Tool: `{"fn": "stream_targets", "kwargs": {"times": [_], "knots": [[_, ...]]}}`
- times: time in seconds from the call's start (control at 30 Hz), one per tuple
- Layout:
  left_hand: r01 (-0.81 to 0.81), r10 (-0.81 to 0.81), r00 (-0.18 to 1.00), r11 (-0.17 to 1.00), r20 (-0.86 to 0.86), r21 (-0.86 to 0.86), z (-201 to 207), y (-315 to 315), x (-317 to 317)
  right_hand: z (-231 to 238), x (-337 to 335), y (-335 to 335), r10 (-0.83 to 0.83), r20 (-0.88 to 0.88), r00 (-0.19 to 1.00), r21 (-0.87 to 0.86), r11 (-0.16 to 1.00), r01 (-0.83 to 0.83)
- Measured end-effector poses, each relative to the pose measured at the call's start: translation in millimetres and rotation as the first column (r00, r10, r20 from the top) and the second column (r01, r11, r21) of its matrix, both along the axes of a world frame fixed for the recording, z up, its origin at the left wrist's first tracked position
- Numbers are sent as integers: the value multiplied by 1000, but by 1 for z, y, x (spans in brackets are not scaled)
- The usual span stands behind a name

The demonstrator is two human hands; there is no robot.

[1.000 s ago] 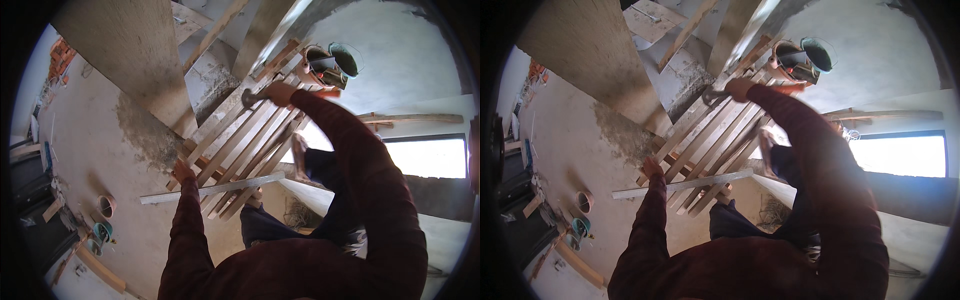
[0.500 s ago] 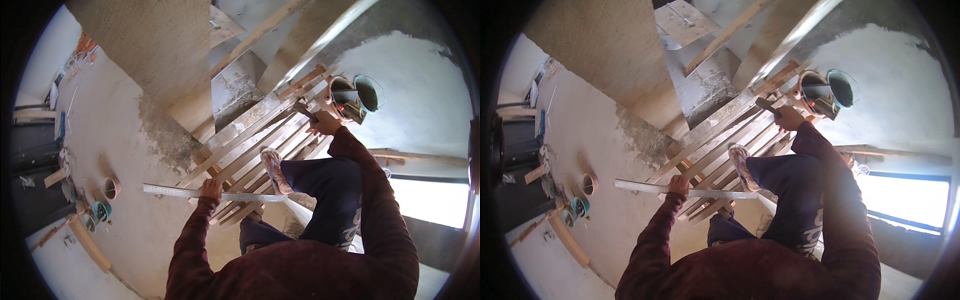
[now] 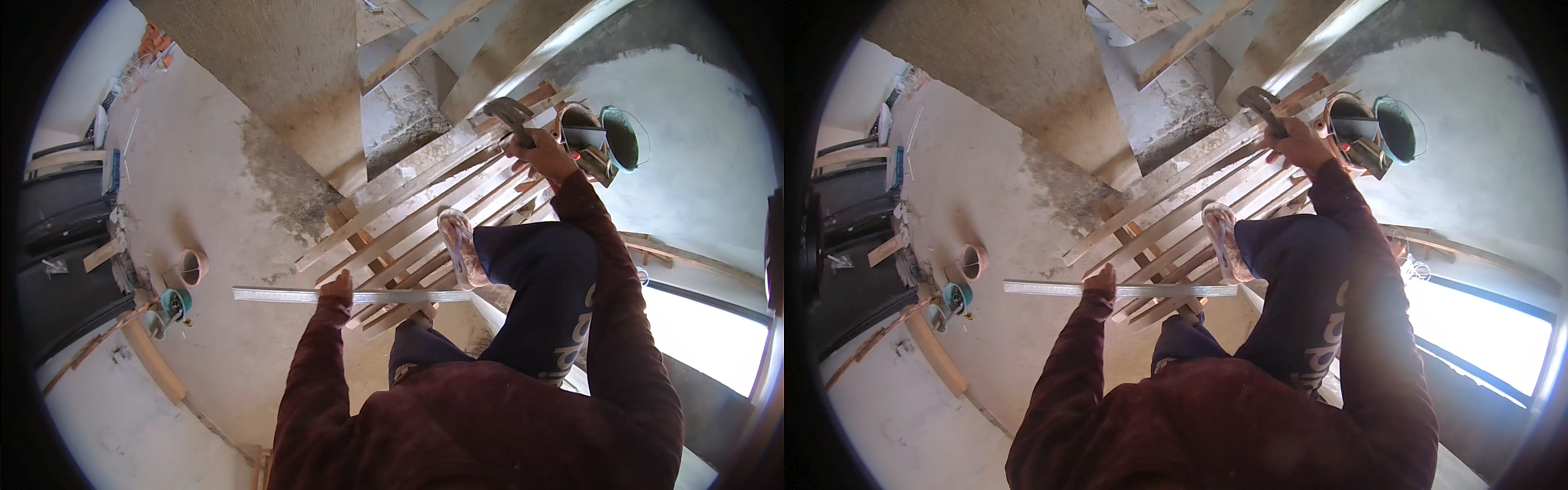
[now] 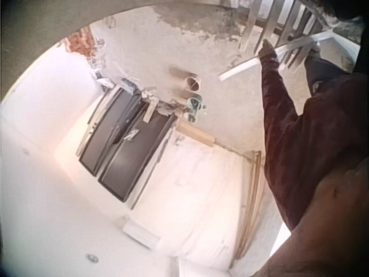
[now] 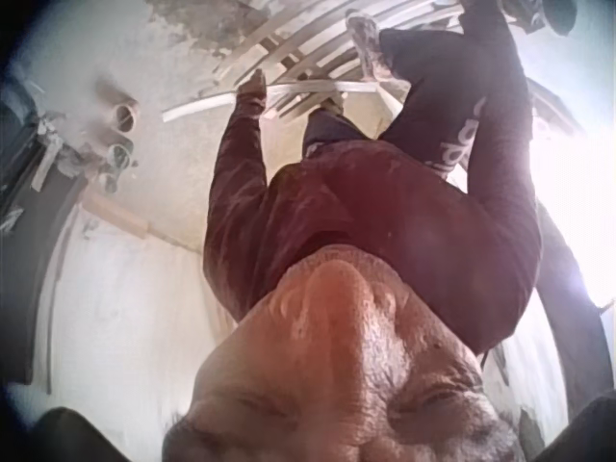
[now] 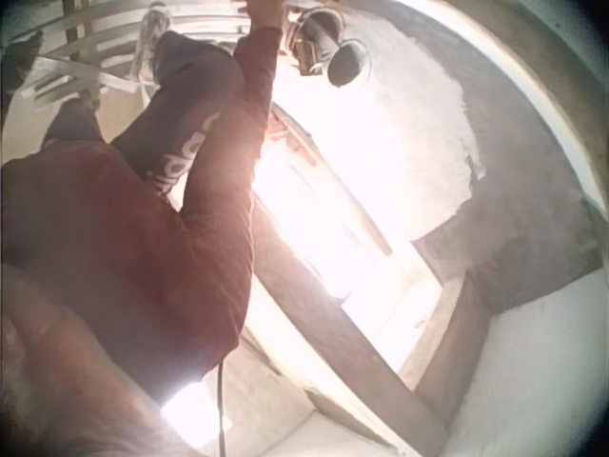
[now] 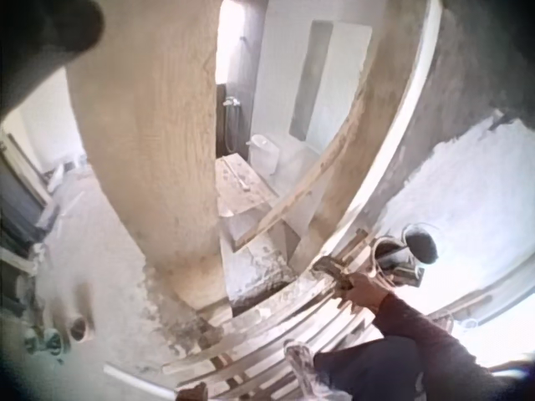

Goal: The person cuts a metal bar to size using an angle grinder while sitting on the floor. They then retrieve a hammer and nails, and proceed to install the cut metal bar into a wooden frame structure using the hammer.

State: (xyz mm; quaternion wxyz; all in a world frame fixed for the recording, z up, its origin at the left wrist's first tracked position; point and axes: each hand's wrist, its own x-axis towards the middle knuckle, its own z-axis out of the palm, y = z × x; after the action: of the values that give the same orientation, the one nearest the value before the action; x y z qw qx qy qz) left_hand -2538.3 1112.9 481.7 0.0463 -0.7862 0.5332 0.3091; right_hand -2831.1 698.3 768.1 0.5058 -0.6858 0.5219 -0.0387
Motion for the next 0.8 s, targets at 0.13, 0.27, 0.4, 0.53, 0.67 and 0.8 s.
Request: {"fn": "stream_targets", "kwargs": {"times": [0.13, 0.27, 0.4, 0.53, 0.67, 0.8], "knots": [[-98, 85, 976, 994, 201, 55, 11, 33, 115, 40, -17, 3, 7, 41, 999, -205, 979, 1], [-356, 334, 895, 934, 294, 21, 164, -31, 168, 89, -38, 21, -201, 215, 956, -311, 914, 262], [434, -56, 794, 749, 605, -500, 230, -57, 188, 159, -29, 36, -342, 456, 821, -321, 798, 511], [391, -166, 920, 436, 355, -810, 271, -147, 157, 239, -27, 46, -178, 665, 726, -405, 730, 550], [284, -342, 937, 611, 77, -739, 307, -246, 133, 297, -34, 65, 82, 838, 539, -286, 908, 307], [410, -477, 874, 628, 90, -661, 374, -285, 93, 294, -18, 101, -41, 963, 266, 16, 995, 95]]}}
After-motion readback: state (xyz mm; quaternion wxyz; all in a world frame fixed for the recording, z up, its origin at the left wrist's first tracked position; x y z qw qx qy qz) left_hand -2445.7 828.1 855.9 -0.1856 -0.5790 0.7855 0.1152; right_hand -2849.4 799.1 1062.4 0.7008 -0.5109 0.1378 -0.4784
